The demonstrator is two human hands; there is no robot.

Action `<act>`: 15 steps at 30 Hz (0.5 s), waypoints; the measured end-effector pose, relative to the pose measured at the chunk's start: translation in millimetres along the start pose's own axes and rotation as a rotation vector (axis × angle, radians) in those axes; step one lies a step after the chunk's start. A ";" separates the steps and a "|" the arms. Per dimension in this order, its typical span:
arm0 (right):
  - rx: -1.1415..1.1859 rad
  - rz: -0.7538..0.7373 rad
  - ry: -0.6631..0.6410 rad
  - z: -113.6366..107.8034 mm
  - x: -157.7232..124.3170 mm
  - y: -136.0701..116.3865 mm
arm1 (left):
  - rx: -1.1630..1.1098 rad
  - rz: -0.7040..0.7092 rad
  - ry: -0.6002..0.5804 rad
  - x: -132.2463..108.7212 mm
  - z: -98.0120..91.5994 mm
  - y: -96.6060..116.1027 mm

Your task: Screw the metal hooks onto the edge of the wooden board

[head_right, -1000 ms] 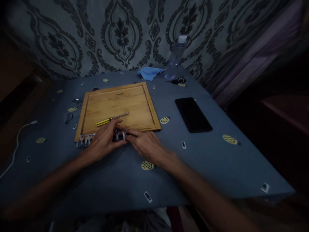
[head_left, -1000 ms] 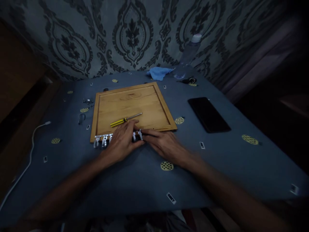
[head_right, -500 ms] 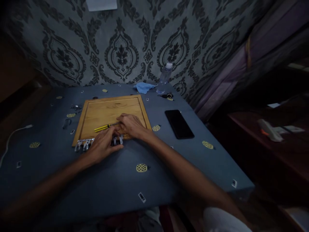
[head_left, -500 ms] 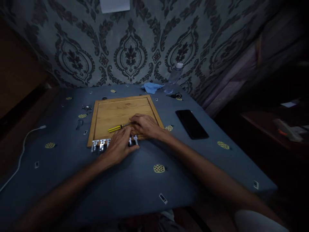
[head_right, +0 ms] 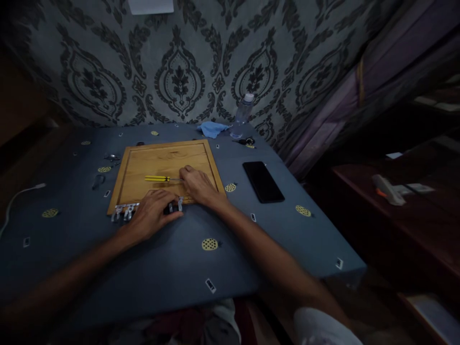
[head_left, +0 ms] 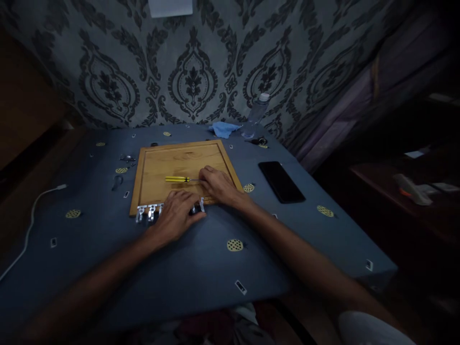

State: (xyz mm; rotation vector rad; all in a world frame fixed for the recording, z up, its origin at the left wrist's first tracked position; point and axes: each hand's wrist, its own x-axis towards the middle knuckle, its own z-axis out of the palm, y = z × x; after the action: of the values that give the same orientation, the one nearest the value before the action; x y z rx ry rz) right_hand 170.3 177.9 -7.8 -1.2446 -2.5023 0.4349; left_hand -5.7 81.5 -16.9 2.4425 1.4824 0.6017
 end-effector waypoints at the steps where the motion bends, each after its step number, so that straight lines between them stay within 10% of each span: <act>1: 0.036 0.009 0.039 0.2 -3.4 2.5 | 0.008 0.008 0.001 -0.3 0.2 -0.4; 15: 0.987 0.022 0.354 9.5 -47.5 -11.3 | -0.018 0.055 0.019 -3.3 -1.6 -2.1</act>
State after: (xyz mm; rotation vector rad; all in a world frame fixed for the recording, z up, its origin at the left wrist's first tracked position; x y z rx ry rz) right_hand 185.6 131.8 -18.6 -0.8212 -1.5913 1.1472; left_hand -9.5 79.5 -17.1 2.4775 1.4149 0.6487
